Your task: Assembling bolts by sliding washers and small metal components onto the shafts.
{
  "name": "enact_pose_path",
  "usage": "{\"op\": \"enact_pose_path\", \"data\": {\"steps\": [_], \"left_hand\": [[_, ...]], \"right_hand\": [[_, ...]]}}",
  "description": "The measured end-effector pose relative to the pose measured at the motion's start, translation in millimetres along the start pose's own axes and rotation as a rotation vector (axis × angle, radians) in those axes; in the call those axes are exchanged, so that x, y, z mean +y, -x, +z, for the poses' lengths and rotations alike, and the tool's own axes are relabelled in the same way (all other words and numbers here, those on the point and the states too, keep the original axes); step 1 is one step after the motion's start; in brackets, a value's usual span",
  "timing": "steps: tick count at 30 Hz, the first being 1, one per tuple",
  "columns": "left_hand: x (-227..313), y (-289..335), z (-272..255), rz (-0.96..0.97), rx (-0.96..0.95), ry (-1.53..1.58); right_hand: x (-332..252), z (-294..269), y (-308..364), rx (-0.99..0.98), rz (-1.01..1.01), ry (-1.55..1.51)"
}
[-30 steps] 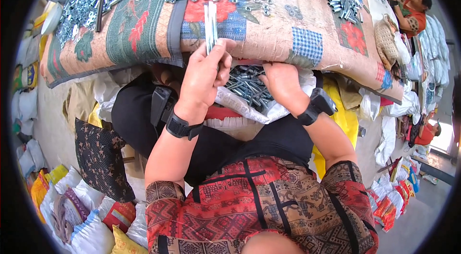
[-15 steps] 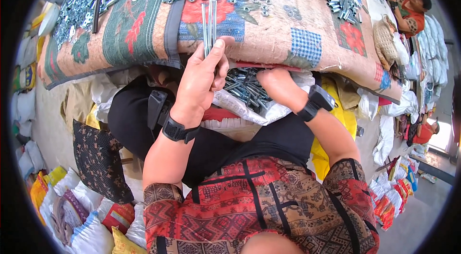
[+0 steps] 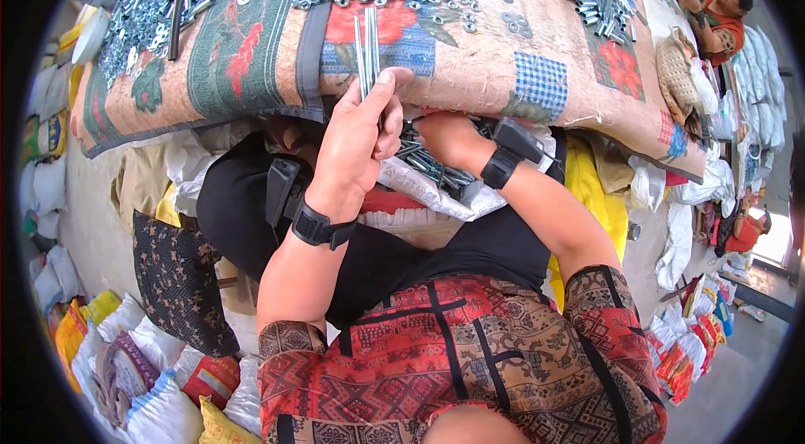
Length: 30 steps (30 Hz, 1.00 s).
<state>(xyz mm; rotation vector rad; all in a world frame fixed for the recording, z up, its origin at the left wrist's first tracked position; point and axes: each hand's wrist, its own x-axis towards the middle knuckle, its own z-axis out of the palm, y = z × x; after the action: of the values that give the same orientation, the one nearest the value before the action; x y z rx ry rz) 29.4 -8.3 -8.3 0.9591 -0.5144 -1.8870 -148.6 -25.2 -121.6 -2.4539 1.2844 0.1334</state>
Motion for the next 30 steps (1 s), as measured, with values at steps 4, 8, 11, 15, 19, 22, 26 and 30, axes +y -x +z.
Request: {"op": "enact_pose_path", "data": {"steps": [4, 8, 11, 15, 19, 22, 26, 30], "left_hand": [[6, 4, -1, 0.002, 0.013, 0.011], [6, 5, -1, -0.002, -0.003, -0.011], [2, 0, 3, 0.001, -0.012, 0.015], [-1, 1, -10, 0.073, 0.02, 0.044], [7, 5, 2, 0.062, 0.097, -0.007], [8, 2, 8, 0.027, 0.071, -0.011], [3, -2, 8, 0.032, -0.032, -0.068], [-9, -8, 24, 0.098, -0.03, -0.098]], "right_hand": [[-9, -13, 12, 0.282, -0.012, 0.066], [-41, -16, 4, 0.214, 0.069, 0.115], [-25, 45, -25, 0.404, 0.102, 0.247], [-21, 37, -17, 0.392, -0.044, 0.075], [-6, -8, 37, 0.203, -0.009, 0.09], [1, -14, 47, 0.047, 0.086, 0.188], [6, 10, 22, -0.11, 0.077, 0.022], [30, 58, 3, 0.016, 0.275, -0.141]]}}
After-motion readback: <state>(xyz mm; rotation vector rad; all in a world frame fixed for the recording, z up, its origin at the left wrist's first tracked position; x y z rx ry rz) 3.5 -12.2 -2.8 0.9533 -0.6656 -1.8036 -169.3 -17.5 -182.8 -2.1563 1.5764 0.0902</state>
